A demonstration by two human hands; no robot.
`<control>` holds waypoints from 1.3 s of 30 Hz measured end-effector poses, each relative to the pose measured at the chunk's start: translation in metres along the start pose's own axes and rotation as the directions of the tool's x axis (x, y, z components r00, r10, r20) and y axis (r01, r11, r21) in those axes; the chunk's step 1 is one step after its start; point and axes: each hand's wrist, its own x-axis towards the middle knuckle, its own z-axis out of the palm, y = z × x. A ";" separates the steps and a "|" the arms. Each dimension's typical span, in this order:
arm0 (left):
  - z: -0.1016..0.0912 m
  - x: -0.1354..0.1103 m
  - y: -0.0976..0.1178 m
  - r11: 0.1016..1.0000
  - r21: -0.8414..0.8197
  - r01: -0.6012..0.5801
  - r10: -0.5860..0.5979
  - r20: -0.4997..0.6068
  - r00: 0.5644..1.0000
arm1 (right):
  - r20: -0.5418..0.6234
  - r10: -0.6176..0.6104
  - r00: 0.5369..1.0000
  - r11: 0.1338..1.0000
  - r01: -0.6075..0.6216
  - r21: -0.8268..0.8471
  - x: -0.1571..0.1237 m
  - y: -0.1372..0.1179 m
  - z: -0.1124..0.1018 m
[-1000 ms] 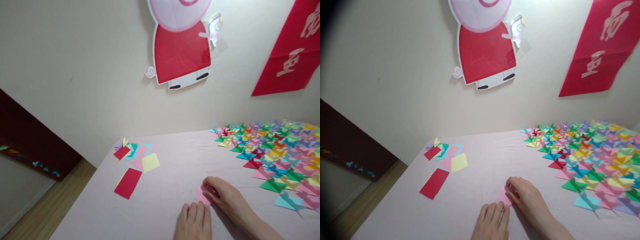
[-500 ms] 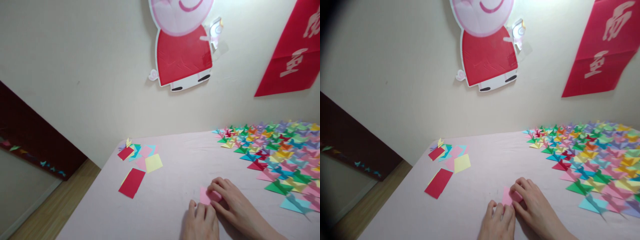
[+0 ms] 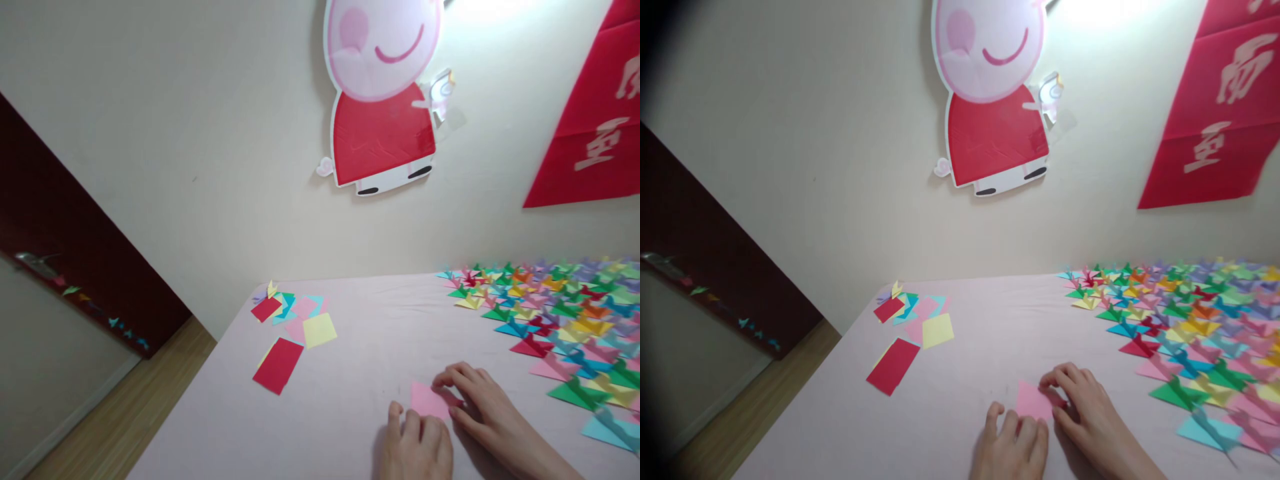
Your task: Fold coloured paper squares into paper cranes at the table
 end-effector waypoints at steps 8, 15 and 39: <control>0.007 -0.016 -0.004 0.998 0.018 -0.054 0.051 0.145 0.988 | -0.064 0.022 0.998 0.998 -0.018 0.056 0.002 0.006 -0.009; -0.003 -0.027 -0.017 0.999 0.040 0.017 -0.015 -0.064 0.998 | -0.102 0.025 0.995 0.998 -0.019 0.059 0.002 0.008 -0.007; -0.027 -0.014 -0.044 0.722 -0.535 0.438 -0.087 0.558 0.825 | 0.076 -0.051 0.996 0.990 0.061 -0.128 0.000 -0.028 -0.010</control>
